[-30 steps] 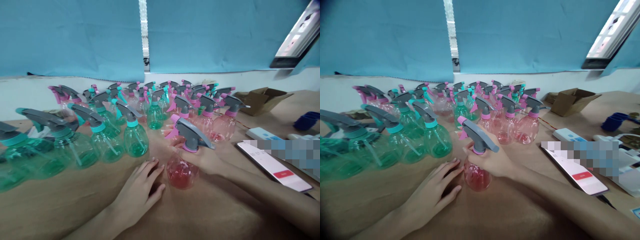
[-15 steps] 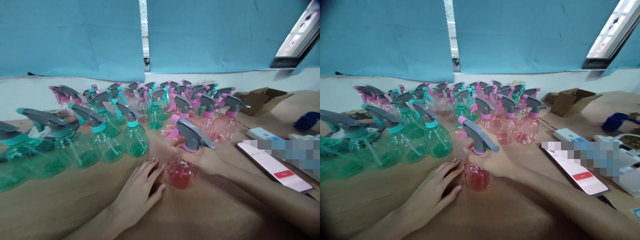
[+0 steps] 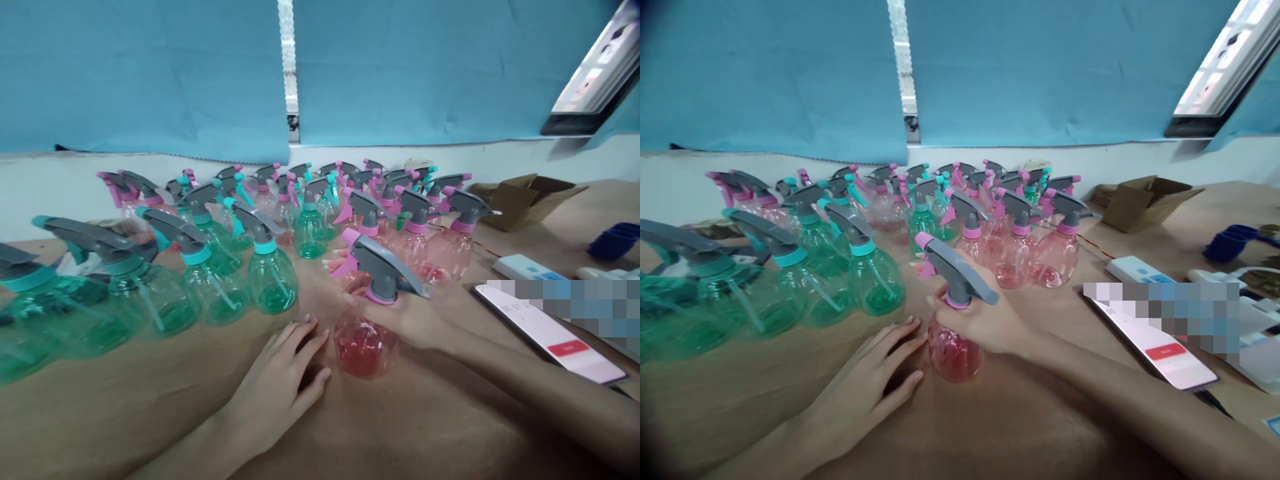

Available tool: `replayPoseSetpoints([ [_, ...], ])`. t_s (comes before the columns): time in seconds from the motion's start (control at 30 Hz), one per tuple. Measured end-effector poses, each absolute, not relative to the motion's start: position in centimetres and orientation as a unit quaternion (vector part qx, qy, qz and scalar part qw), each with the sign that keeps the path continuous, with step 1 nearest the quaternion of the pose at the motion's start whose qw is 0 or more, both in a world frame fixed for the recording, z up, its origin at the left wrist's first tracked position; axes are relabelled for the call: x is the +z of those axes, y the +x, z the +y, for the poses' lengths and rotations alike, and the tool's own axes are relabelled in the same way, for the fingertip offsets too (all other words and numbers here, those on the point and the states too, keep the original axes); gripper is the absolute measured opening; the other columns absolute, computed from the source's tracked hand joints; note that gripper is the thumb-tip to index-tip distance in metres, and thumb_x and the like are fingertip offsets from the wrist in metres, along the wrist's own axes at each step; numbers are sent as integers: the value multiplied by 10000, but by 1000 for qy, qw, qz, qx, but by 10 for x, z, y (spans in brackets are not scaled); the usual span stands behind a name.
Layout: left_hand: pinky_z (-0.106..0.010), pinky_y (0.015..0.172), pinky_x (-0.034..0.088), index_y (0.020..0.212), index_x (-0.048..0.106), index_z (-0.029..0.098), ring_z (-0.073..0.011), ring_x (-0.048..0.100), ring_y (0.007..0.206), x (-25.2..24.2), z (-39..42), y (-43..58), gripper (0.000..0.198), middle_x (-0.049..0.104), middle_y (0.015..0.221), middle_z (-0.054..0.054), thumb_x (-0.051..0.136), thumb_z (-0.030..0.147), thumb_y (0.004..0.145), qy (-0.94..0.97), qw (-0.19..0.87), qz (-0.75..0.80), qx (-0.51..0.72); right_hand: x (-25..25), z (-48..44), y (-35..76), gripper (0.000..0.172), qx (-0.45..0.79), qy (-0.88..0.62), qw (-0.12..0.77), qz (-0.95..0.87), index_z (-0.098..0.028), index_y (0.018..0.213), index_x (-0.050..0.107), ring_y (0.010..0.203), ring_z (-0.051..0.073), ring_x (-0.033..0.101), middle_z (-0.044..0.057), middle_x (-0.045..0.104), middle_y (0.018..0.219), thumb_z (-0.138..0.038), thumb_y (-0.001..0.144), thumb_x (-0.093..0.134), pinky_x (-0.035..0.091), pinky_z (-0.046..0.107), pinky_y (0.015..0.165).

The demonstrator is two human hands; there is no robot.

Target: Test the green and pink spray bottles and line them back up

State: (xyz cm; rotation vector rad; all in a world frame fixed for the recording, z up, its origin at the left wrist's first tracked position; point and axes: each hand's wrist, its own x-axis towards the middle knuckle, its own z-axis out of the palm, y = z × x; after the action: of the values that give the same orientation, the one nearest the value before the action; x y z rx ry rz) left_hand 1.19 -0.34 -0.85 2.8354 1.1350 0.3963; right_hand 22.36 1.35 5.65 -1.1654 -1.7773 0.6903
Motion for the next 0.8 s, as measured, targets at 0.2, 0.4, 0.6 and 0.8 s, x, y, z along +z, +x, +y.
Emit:
replayPoseSetpoints([
  [0.2, -469, 1015, 365, 1305, 479, 167, -276, 385, 1268, -9, -2, 12, 403, 453, 1368, -114, 474, 313, 929, 920, 29, 369, 128, 55, 15, 223, 59, 291, -460, 444, -712, -243, 718, 494, 686, 179, 615, -2, 600, 703, -287, 695, 526, 527, 345, 707],
  [0.4, -476, 1021, 357, 1310, 472, 155, -278, 377, 1273, -10, -4, 10, 414, 438, 1379, -121, 478, 315, 929, 921, 27, 368, 122, 57, 14, 223, 95, 313, -451, 447, -706, -241, 754, 506, 678, 181, 608, 0, 586, 700, -225, 661, 515, 525, 344, 695],
  [0.6, -470, 1014, 367, 1303, 478, 164, -278, 386, 1269, -9, -3, 11, 407, 451, 1373, -114, 474, 324, 929, 921, 25, 368, 125, 58, 14, 224, 174, 342, -447, 433, -704, -250, 769, 556, 773, 194, 623, 9, 624, 785, -186, 624, 484, 515, 365, 774],
  [0.8, -459, 1007, 379, 1293, 487, 158, -279, 409, 1255, -7, -2, 13, 409, 470, 1358, -119, 490, 318, 917, 920, 28, 370, 127, 66, 11, 226, 33, 316, -478, 418, -705, -252, 633, 526, 699, 181, 626, -4, 634, 728, -221, 627, 516, 535, 313, 681],
])
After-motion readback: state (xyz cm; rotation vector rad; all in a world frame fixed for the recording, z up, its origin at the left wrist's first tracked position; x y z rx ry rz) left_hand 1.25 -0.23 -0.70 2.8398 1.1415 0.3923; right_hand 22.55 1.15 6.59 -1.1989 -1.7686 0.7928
